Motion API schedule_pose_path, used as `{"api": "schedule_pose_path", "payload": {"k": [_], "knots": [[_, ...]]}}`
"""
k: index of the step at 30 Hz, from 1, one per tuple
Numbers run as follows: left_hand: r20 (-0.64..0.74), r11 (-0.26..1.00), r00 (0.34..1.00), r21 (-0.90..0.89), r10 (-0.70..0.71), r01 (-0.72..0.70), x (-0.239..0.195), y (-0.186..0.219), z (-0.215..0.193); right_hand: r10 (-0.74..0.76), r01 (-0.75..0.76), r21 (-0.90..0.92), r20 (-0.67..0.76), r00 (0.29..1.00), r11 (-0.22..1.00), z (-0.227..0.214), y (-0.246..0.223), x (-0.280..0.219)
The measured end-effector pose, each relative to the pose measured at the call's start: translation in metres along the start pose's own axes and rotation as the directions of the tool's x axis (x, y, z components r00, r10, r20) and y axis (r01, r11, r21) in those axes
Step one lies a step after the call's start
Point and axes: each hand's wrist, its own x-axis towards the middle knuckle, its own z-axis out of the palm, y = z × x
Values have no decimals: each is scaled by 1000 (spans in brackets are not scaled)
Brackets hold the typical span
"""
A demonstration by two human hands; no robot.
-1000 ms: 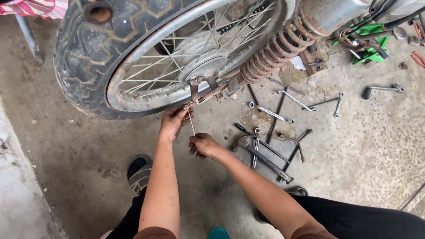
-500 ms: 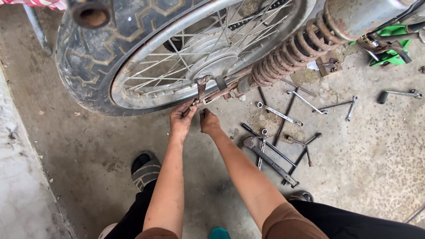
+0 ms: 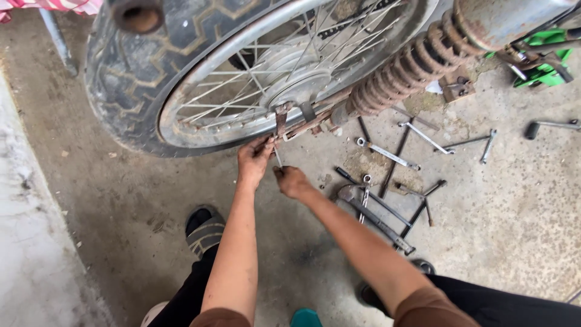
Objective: Repairing a motorcycle rear wheel assembly using various manual wrenches
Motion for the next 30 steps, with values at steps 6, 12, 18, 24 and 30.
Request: {"api": "schedule_pose_path", "payload": {"k": [6,12,18,24,30], "knots": [[-36,940,939,-21,-342,342,1,62,12,-31,-29,324,177,984,946,-51,-49,-75],[-43,850,867,-226,-497,476,20,44,11,-84,-164,889,220,972,428,-43,-75,-85],[65,873,887,-161,-456,461,-8,63,-5,-105,-188,686,362,926,703,-35,-15,-79],[29,936,950,-161,-312,312,-7,44,1,-144,123,218,84,986,968,31,77,47],[-13,994,997,-82,-77,76,-6,4,3,-176,166,-75,-154,972,983,48,51,60]]}}
